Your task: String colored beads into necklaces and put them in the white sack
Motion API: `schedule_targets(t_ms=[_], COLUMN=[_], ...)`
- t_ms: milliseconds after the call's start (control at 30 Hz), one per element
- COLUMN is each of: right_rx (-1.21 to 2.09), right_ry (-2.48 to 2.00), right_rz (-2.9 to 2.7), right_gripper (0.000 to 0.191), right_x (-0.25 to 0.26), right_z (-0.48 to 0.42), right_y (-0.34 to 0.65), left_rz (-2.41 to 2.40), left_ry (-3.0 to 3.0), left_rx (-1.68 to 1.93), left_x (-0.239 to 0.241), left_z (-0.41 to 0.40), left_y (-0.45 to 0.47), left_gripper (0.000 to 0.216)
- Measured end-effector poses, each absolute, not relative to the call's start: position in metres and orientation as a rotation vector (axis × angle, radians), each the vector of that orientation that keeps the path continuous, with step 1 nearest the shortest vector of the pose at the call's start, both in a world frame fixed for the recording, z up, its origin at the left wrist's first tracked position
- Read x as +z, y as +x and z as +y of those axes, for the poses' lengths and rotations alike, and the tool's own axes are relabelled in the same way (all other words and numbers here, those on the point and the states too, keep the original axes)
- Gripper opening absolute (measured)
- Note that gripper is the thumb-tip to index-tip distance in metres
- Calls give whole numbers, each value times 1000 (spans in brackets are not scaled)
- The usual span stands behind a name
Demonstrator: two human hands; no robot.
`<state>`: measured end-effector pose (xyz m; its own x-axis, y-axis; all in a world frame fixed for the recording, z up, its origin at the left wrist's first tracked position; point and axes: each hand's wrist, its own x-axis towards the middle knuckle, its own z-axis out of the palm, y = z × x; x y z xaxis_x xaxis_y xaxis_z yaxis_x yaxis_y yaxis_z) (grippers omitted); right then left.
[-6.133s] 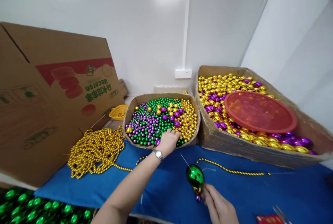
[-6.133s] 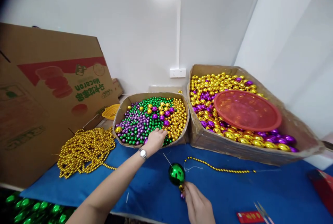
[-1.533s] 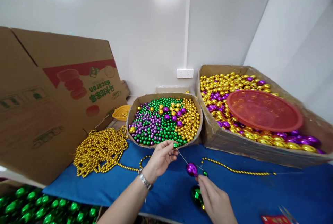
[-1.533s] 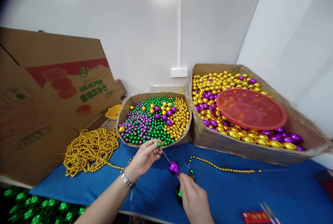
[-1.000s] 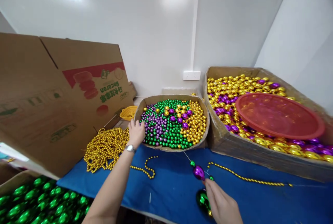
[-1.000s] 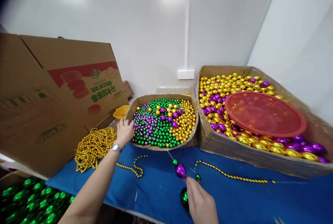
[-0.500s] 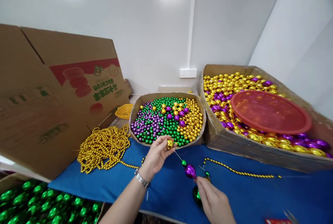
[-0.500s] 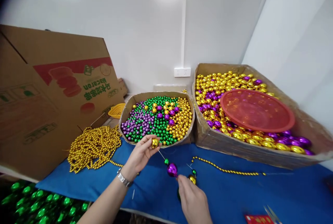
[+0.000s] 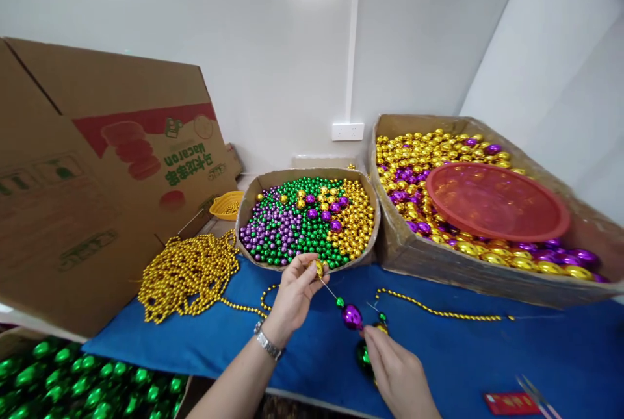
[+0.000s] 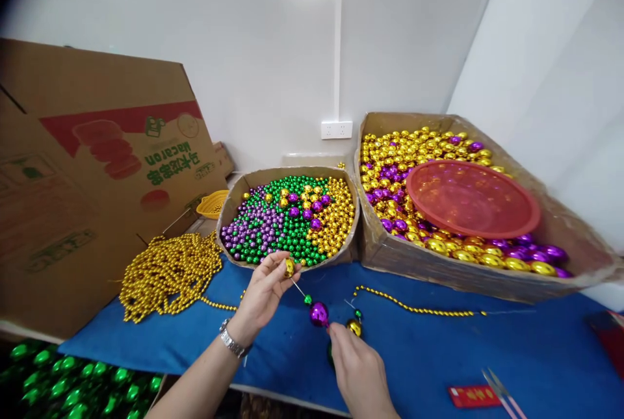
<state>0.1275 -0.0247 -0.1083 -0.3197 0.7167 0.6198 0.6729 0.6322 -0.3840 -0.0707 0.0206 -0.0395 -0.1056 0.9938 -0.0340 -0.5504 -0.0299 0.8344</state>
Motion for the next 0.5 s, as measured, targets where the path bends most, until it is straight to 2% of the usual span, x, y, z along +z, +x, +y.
schedule_targets(t_ms=[200, 333, 500], right_rx=[70, 184, 369], right_ry=[-1131, -1140, -1071], right_rz=[-2028, -1996, -1994], right_gripper=[32, 28, 30], right_x=[-104, -103, -108], right_z=[-25, -24, -24], right_y=[122, 124, 129], left_rz=[1019, 938, 904], left_ry=[950, 870, 859], left_rx=[1526, 1470, 1517], left_x=[-47, -49, -52], left_z=[8, 4, 4], left_y=[-56, -52, -55], left_gripper=[34, 30, 30])
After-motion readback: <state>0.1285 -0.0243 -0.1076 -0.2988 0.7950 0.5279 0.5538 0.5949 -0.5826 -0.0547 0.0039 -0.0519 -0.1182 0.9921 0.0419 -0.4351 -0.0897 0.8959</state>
